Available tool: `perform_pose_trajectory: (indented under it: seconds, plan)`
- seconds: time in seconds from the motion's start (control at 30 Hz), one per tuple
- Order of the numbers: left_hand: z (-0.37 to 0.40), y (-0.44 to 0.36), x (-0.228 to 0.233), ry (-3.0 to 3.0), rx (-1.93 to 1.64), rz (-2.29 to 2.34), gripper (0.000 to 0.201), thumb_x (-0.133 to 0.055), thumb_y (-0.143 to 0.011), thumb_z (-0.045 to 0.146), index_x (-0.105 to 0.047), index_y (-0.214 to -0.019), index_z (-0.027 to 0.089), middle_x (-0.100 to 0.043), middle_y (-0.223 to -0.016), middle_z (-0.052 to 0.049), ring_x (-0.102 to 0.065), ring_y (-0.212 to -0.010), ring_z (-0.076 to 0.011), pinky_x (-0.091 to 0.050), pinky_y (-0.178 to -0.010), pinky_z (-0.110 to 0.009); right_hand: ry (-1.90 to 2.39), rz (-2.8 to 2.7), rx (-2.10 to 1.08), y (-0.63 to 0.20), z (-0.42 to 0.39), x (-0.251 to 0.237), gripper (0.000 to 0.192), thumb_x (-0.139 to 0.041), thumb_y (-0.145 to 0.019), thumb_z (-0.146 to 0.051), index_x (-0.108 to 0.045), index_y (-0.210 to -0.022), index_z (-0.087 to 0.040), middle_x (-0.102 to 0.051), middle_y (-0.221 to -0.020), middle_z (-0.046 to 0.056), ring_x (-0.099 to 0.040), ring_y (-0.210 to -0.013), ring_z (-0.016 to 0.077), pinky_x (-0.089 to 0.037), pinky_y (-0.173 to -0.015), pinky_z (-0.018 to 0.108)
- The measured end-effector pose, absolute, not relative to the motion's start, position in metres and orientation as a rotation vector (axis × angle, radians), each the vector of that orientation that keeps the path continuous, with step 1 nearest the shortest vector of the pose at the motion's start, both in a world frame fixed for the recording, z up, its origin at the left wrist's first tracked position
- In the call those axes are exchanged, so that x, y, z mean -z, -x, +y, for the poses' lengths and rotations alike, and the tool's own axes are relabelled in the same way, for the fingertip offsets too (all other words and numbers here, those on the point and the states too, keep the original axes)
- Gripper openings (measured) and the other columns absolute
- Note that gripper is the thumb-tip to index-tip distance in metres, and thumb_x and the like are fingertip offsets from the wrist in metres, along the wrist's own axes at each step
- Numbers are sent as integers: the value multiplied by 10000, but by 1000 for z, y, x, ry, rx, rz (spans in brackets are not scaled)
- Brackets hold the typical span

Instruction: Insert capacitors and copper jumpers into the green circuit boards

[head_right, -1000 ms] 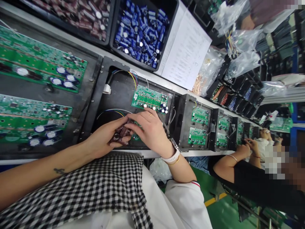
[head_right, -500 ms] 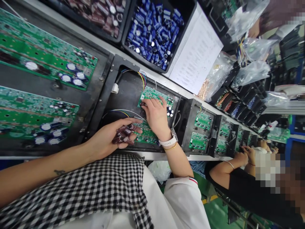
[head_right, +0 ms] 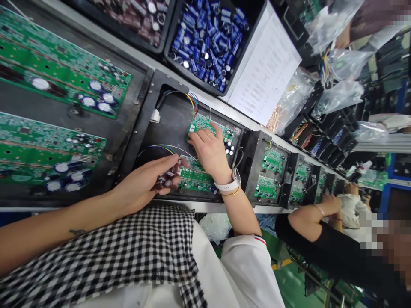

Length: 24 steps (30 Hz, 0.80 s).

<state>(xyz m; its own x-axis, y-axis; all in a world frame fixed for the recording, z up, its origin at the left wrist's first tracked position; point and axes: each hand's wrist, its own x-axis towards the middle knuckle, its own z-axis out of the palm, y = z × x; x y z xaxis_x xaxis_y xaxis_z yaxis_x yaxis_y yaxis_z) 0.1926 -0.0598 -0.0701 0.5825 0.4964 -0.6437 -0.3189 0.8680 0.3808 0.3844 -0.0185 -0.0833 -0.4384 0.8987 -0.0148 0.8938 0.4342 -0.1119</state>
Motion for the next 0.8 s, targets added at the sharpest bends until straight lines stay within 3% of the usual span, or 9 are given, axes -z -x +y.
perform_pose_trajectory:
  seconds: [0.13, 0.3, 0.5, 0.67, 0.8]
  plan:
    - [-64, -194, 69, -174, -507, 881, 226, -655, -876, 367, -660, -876, 141, -550, -683, -21, -518, -529, -89, -311, -378, -139, 1578, -2623, -154, -387, -20, 82, 265, -430, -1024, -297, -674, -1094, -221, -719, -1033, 42, -626, -1057, 192, -279, -1179, 473]
    - [-72, -197, 58, -180, -539, 894, 154, -681, -844, 263, -609, -956, 185, -591, -830, -7, -564, -570, -85, -320, -381, -142, 1560, -2370, -381, -378, -69, 44, 319, -546, -981, -342, -587, -1278, -233, -713, -1082, 28, -629, -1057, 168, -397, -1098, 407]
    - [-108, -203, 60, -216, -101, 783, 289, -537, -942, 418, -614, -971, 141, -587, -756, -32, -564, -548, -121, -357, -357, -175, 1804, -2342, -306, -394, -151, 32, 167, -528, -987, -241, -637, -1110, -211, -725, -1029, 18, -646, -1022, 163, -314, -1154, 455]
    - [-130, -205, 75, -283, 141, 715, 249, -479, -939, 309, -598, -836, 117, -601, -747, -50, -612, -635, -156, -493, -441, -225, 1930, -2372, -304, -410, -173, 65, 178, -494, -997, -212, -640, -1100, -204, -717, -1062, 24, -647, -1056, 169, -269, -1179, 505]
    - [-129, -205, 75, -341, 105, 677, 194, -485, -944, 282, -588, -902, 123, -624, -827, -54, -630, -706, -158, -513, -477, -215, 1907, -2390, -322, -412, -172, 71, 197, -475, -1005, -223, -642, -1108, -198, -723, -1060, 27, -664, -1023, 164, -223, -1218, 534]
